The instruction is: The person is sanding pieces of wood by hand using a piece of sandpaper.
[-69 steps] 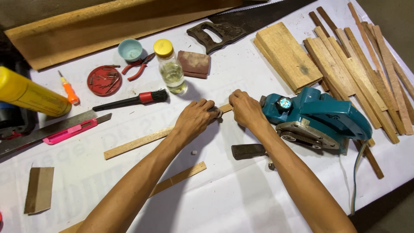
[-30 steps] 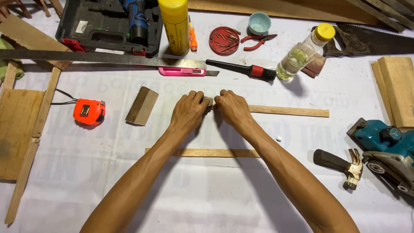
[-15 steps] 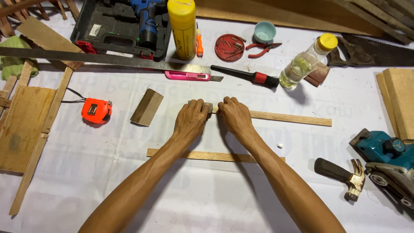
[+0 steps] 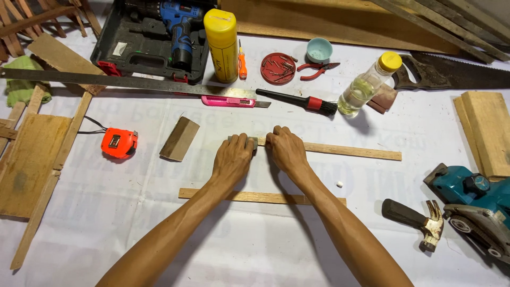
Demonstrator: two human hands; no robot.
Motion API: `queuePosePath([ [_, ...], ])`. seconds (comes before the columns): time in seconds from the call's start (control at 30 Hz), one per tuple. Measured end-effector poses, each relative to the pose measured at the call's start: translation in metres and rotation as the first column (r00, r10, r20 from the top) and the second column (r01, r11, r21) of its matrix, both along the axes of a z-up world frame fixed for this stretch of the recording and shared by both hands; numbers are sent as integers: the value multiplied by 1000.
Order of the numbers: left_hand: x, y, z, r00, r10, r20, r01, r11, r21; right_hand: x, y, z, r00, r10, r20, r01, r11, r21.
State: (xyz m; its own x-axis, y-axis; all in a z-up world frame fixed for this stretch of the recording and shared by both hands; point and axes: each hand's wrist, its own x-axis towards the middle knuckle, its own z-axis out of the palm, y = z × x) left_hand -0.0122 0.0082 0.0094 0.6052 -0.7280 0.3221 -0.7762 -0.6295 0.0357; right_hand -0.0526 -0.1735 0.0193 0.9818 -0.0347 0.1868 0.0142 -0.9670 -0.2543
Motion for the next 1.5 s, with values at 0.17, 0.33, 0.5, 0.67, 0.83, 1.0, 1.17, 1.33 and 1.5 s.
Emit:
queuePosePath([
  [0.17,-12,9,-1,999,-14,51,12,999,46,2,0,-6,1000,-10,-9,10,1000,6],
  [0.33,-9,12,-1,1000,-11,3,11,1000,-27,-5,3,-2,999,5,39,-4,1000,-16],
  [0.5,-5,22,20,982,-48,-181,38,998,-58,-11,13,21,999,33,8,-33,999,-6],
  [0.67,-4,44,27,979,-70,-194,39,987,-159,-4,12,-11,986,107,129,-101,993,-53],
  [0.83,7,64,38,919,-31,-393,-64,972,-227,-7,21,4,985,114,132,-108,993,-52],
  [1.0,21,72,22,774,-218,-595,-280,725,-630,-27,46,62,957,170,237,-232,935,266],
  [1.17,18,49,49,704,-301,-643,-325,669,-669,-30,55,59,953,155,260,-206,961,183],
  [1.33,17,35,53,588,-484,-649,-281,630,-724,-34,55,54,958,128,256,-163,979,120],
  [1.5,25,37,46,623,-453,-638,-283,630,-724,-33,55,58,954,122,275,-152,984,90],
])
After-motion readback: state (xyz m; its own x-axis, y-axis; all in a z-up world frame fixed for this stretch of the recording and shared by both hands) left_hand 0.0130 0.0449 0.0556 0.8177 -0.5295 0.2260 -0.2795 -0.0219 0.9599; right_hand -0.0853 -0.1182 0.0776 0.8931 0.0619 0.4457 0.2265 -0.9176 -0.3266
